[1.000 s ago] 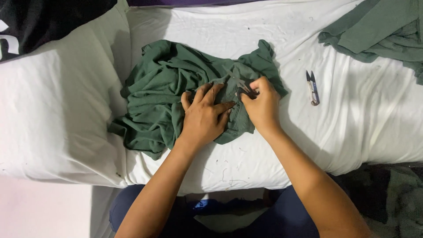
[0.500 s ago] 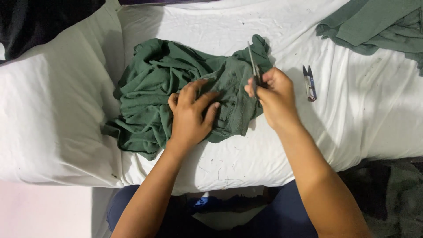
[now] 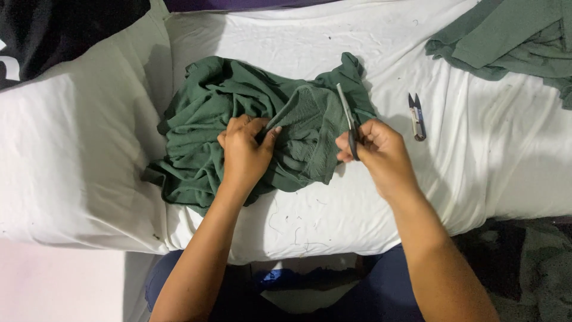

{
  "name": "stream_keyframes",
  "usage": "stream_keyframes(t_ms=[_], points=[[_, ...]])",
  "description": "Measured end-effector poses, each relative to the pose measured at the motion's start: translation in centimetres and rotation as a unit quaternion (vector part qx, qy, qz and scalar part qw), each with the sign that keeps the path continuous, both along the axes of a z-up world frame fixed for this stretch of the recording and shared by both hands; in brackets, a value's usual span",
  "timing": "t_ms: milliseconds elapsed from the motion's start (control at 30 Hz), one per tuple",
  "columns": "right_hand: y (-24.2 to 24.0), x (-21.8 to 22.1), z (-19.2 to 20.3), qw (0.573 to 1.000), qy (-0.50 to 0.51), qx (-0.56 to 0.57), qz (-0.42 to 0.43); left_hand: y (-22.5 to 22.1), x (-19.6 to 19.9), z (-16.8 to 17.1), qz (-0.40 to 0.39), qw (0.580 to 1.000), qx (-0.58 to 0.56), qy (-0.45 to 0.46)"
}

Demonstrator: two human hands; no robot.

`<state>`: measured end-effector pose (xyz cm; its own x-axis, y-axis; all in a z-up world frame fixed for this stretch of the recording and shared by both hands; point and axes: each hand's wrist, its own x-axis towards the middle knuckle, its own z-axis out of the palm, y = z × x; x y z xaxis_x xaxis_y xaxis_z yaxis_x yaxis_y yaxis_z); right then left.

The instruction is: The person is using a pair of small scissors to trim loose threads and excess fabric from a green garment, inspecting different sections of the piece as they go.

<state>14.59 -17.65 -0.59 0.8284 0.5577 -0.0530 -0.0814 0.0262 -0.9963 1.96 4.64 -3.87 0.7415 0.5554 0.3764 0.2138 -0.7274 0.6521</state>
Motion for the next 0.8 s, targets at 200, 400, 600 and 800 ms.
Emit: stream_keyframes(t_ms=[200, 400, 600, 800], points=[[3.0, -2.6, -3.3, 0.976, -0.117, -0.141, -0.118, 0.3, -1.1, 2.7, -0.101, 0.964, -0.218, -0.112], [3.5, -3.3, -3.6, 0.976, -0.129, -0.125, -0.123, -1.0, -0.9, 4.1, -0.07, 0.862, -0.474, -0.163], [3.8, -3.8, -1.4, 0.995, -0.058, -0.02, -0.081, -1.5, -1.4, 6.0, -0.072, 0.823, -0.546, -0.137], [3.6, -4.1, -1.4, 0.997, -0.013, 0.017, -0.08, -1.5, -1.1, 5.1, -0.081, 0.852, -0.515, -0.036]])
